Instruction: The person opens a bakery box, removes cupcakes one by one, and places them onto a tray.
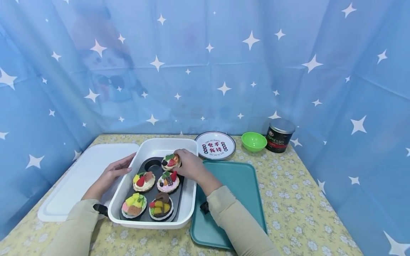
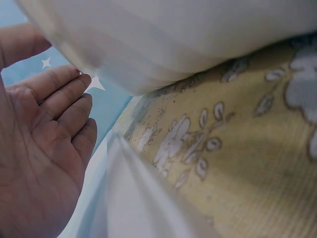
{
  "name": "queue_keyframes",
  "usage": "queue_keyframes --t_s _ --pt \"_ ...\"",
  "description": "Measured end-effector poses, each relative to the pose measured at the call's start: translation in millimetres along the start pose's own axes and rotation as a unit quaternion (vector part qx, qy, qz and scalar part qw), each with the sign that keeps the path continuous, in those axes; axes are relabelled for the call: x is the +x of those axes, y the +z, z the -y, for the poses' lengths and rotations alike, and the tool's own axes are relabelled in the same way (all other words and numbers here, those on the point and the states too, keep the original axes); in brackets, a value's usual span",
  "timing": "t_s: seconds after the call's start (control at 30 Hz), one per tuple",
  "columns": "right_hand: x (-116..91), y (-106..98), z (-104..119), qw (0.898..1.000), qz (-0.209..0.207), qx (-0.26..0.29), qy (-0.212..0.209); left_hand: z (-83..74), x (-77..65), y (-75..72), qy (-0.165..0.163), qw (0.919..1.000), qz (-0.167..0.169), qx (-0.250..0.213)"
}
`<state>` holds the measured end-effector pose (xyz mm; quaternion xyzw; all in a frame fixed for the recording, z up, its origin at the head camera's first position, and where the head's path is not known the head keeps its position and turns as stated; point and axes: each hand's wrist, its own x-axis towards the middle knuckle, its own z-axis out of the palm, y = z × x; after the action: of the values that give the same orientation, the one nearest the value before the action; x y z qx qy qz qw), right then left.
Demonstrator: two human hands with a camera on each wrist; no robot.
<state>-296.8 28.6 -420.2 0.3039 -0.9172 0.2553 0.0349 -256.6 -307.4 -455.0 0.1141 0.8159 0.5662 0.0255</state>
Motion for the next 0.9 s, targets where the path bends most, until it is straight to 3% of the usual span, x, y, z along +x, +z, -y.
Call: queue_keyframes --t_s 0.17,0.5,0.9 --pt "0.4 0.0 -2.9 0.999 -0.029 0.038 0.012 3.7 -2.2 1.0 -0.005 1.0 -0.002 0.005" --pt "-1.1 -1.1 -3.2 0.997 -0.038 0.069 0.024 1.9 -3.2 1.7 -0.006 0.9999 -0.002 0.01" --pt "-1.4 -14.6 -1.6 0.992 -0.078 0.1 0.003 0.5 -2.1 1.6 0.005 0.9999 -0.002 0.011"
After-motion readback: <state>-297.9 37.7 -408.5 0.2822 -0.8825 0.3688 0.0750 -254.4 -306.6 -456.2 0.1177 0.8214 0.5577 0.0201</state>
